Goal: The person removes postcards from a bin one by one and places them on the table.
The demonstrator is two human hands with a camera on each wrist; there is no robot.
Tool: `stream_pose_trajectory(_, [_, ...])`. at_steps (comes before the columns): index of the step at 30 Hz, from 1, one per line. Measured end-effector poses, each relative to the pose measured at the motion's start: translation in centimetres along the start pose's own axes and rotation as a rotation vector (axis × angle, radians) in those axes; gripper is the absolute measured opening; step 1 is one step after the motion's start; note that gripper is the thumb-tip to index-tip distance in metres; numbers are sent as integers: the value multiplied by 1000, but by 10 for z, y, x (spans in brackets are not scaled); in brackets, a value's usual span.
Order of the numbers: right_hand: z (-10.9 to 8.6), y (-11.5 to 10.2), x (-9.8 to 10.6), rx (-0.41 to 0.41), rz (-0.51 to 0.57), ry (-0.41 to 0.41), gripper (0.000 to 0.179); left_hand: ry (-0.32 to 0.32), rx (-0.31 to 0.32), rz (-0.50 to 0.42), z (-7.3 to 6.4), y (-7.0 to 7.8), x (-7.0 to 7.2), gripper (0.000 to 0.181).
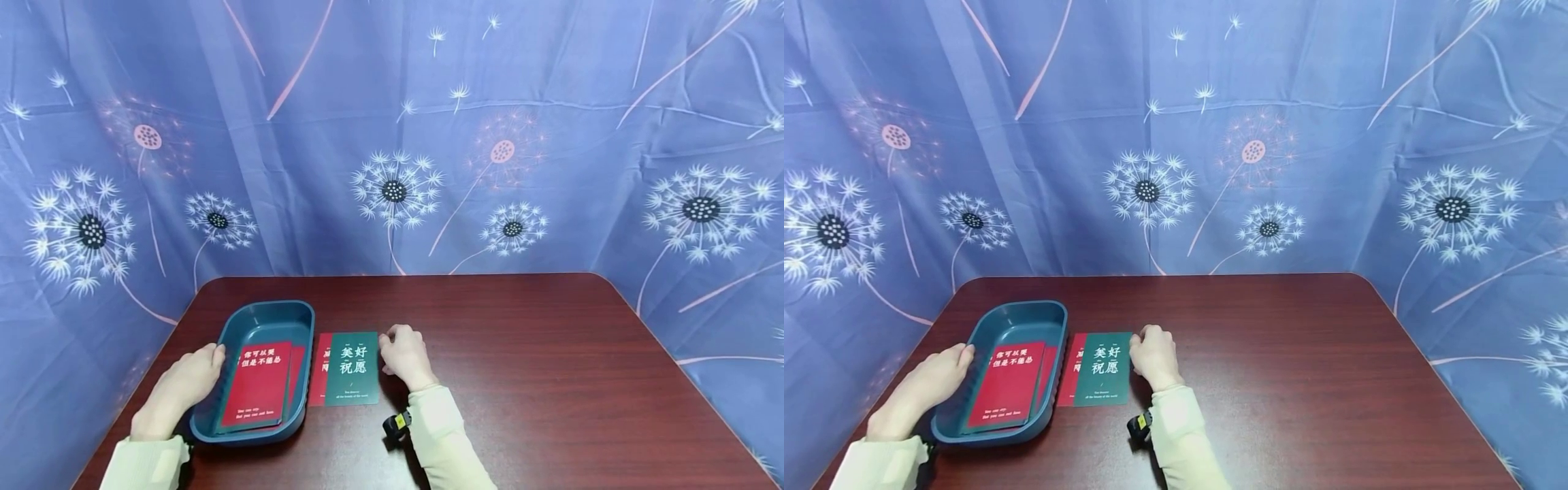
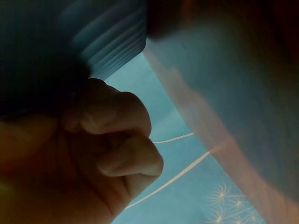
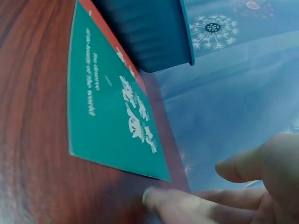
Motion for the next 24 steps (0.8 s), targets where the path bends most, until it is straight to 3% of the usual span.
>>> stream_pose_trajectory(5, [-7, -16, 4, 81, -247, 87, 25, 1, -6, -3, -1, 1, 2, 50])
stream_pose_trajectory(7, [-12, -26, 4, 111, -277, 96, 26, 1, -7, -9, -2, 1, 3, 50])
stream_pose_trajectory(12, [-22, -49, 0, 225, -253, 88, 26, 6, -15, -6, -2, 2, 6, 49])
stream_pose_trajectory(19, [-36, -73, -13, 457, -103, -19, 22, 7, -16, 3, 0, 2, 4, 47])
stream_pose_trajectory(24, [-50, -85, -25, 538, -95, -35, 22, -7, -10, 0, 0, 0, 0, 49])
Point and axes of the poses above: each hand's wrist, its own z-axis towards the middle knuckle, its own x-axis out of the back of the hand, y = z × x, the point moved 4 cm from there along z, towards the middle knuckle, and after that the axes turned 7 degrees about -z, right-handed, at the moved point
